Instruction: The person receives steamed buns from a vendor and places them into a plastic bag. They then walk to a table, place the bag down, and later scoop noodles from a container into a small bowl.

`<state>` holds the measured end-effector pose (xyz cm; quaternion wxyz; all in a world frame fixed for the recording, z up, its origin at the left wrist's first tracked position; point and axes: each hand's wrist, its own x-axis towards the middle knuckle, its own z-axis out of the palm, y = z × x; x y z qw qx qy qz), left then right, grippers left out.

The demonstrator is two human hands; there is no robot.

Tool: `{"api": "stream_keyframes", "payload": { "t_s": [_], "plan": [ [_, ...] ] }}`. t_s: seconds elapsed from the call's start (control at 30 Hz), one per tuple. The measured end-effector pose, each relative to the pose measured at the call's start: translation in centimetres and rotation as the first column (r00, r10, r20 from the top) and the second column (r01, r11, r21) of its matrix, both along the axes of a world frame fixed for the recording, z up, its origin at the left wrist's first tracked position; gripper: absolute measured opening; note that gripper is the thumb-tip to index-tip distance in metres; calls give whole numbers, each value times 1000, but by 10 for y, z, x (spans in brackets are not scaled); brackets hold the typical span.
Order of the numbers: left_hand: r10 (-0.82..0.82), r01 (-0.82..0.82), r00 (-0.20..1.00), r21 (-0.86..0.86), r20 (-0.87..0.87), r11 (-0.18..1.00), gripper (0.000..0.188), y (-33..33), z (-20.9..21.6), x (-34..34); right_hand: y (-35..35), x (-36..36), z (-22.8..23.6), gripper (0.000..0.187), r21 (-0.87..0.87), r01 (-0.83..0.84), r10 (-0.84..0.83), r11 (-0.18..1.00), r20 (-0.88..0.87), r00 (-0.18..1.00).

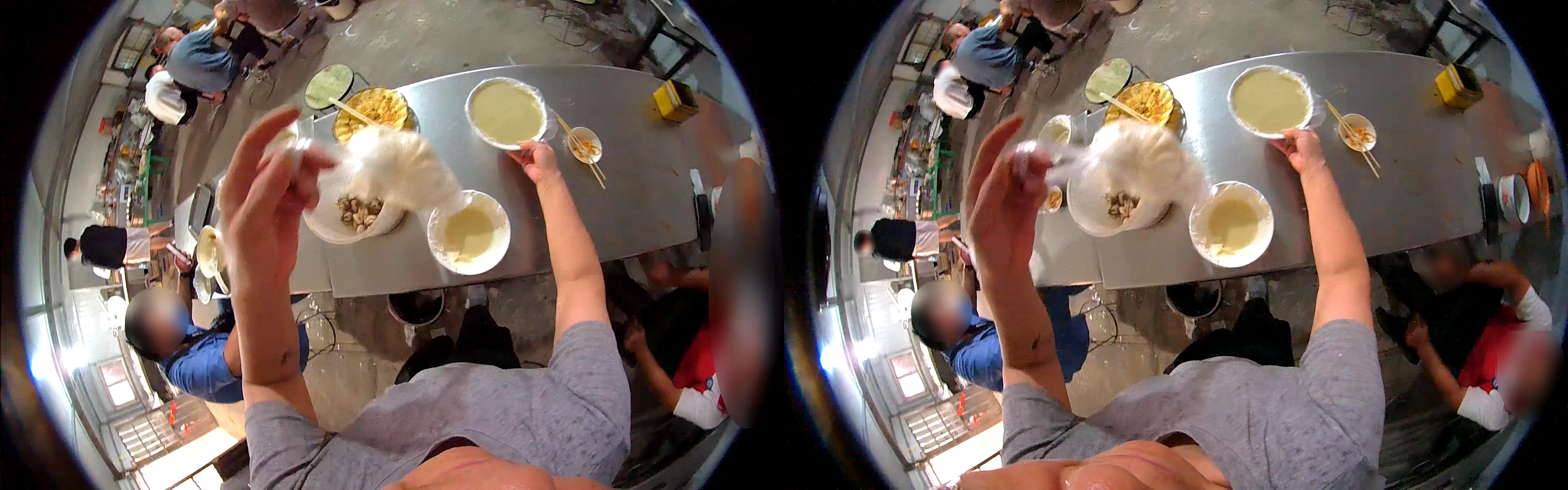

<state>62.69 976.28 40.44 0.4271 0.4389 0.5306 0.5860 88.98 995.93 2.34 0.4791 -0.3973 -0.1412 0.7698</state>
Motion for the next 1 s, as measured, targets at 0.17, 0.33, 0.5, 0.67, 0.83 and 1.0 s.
{"api": "stream_keyframes", "payload": {
  "t_s": [0.17, 0.33, 0.5, 0.67, 0.83, 1.0],
  "plan": [
    [-62, 60, 997, 32, 44, 998, 36, 65, -36, -12, 20, 0, -4, 32, -7, -43, 43, 999, 0, 999],
    [-79, 80, 997, -13, 25, 997, 34, 112, -80, -19, 22, -4, 0, 33, -17, -29, 29, 999, -16, 999],
    [-92, 96, 993, -51, 74, 994, 38, 140, -129, -17, 23, 2, -14, 30, 10, -11, 11, 1000, -24, 1000],
    [-49, 58, 997, -163, 58, 985, 35, 150, -166, -12, 4, 5, 10, 31, 72, -55, 41, 996, 179, 983],
    [-45, 6, 995, -389, -91, 921, 45, 136, -201, -9, -45, 3, 50, 39, -6, 45, -39, 999, 373, 927],
    [17, -41, 997, -366, -69, 930, 47, 120, -216, -15, -96, -20, 103, 35, 164, -90, 3, 982, 469, 883]
  ]
}}
